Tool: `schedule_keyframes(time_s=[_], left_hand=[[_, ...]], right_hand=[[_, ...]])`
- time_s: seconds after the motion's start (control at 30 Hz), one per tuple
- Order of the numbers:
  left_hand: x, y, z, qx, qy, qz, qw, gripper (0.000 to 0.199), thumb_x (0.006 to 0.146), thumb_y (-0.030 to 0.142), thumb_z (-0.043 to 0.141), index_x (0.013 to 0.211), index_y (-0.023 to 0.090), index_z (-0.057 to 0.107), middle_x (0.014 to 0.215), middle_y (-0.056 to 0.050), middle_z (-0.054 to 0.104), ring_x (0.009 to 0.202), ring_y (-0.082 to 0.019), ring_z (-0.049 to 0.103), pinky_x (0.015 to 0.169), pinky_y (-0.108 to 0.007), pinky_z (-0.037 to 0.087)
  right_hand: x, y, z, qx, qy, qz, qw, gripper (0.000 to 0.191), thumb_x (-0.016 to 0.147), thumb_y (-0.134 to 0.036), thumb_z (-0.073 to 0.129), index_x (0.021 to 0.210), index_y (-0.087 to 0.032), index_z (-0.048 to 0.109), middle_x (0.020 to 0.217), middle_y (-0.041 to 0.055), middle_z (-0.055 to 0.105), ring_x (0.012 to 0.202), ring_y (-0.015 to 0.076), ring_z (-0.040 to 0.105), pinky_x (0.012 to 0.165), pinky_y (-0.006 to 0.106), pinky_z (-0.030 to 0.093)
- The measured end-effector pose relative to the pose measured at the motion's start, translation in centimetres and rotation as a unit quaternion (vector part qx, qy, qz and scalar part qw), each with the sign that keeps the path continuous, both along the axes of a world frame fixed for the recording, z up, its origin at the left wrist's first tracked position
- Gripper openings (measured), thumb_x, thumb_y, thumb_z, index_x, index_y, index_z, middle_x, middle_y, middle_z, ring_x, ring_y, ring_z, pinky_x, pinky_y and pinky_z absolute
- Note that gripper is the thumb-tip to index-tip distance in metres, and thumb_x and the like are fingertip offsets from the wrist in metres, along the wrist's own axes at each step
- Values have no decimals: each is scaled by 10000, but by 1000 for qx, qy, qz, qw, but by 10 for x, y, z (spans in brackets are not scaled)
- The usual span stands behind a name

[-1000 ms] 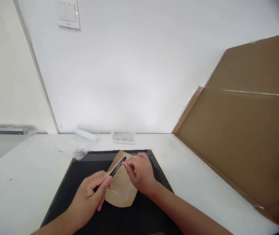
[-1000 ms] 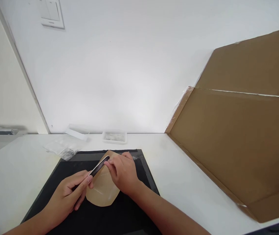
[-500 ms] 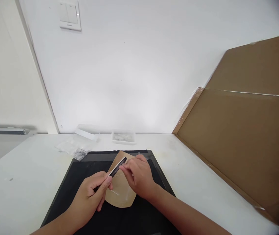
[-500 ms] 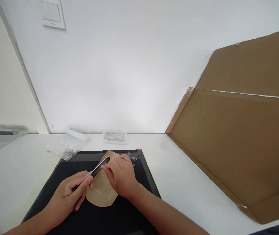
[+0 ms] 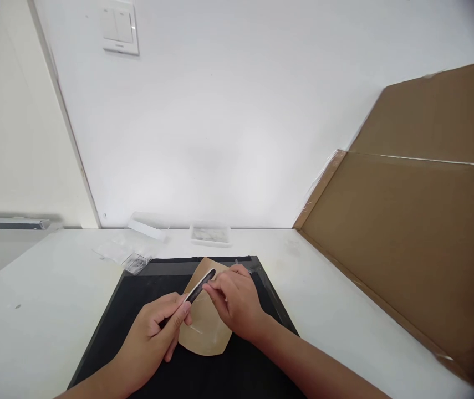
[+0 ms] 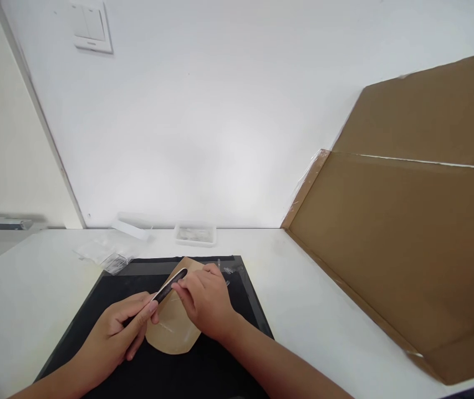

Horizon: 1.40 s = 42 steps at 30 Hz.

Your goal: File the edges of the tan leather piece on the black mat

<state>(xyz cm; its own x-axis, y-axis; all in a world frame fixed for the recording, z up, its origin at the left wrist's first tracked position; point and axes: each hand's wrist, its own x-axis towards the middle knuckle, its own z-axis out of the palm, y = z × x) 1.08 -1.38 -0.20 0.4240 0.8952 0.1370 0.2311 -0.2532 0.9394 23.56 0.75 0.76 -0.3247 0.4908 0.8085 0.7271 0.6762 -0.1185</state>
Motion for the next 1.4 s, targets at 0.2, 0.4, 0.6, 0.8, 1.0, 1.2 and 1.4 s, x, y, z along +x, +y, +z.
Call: schedule_keyframes(time_s=[0.2, 0.4, 0.6, 0.8, 1.0, 1.2, 1.4], left_hand=[[-1, 1, 0, -4, 2, -2, 1000, 410, 1033, 518, 481, 809, 213, 640, 478, 75, 440, 372, -93, 441, 549, -236, 448], [-1, 0, 0, -5, -1, -2, 1000, 432, 1028, 537, 478, 799, 208, 637, 509, 75, 435, 364, -82, 430, 528, -233, 435], [-2, 1, 1, 0, 2, -4, 1000, 404, 1031, 502, 491, 807, 207, 650, 527, 67, 462, 377, -83, 448, 541, -232, 444], [-1, 0, 3, -4, -7, -4, 1000, 413, 1032, 510, 483, 804, 203, 638, 549, 67, 465, 365, -73, 435, 536, -231, 443], [-1, 1, 2, -10, -14, -2, 1000, 391, 1020, 496, 510, 800, 204, 650, 556, 61, 493, 370, -76, 441, 520, -223, 435], [-2, 2, 1, -7, -9, 0, 1000, 381, 1024, 487, 508, 813, 206, 653, 546, 62, 476, 368, -73, 441, 491, -214, 407], [-1, 1, 3, -9, -14, -1, 1000, 403, 1021, 501, 504, 799, 199, 651, 643, 44, 536, 369, -58, 448, 491, -219, 414]], right_hand=[[4, 2, -1, 5, 12, -23, 1000, 225, 1026, -265, 587, 811, -203, 566, 676, -34, 653, 560, 100, 515, 725, 325, 350], [6, 5, -1, 2, 10, -16, 1000, 235, 1033, -254, 566, 804, -203, 550, 677, -32, 651, 563, 103, 526, 721, 318, 352], [-5, -3, -1, 16, -22, 9, 1000, 273, 1046, -261, 543, 778, -207, 543, 643, -36, 646, 593, 115, 568, 707, 326, 345], [4, 3, -1, 28, 20, -40, 999, 201, 1022, -274, 614, 832, -208, 610, 677, -27, 682, 583, 114, 577, 677, 323, 343], [-3, -2, -2, 25, -9, -24, 999, 235, 1014, -233, 603, 780, -210, 581, 632, -30, 643, 580, 110, 562, 686, 309, 358], [0, -2, -1, 45, 3, -54, 998, 201, 999, -293, 650, 812, -222, 635, 641, -18, 657, 579, 122, 561, 617, 318, 320], [3, 0, 1, 34, 27, -46, 998, 201, 995, -282, 654, 805, -221, 631, 678, -6, 671, 599, 129, 570, 606, 318, 319]])
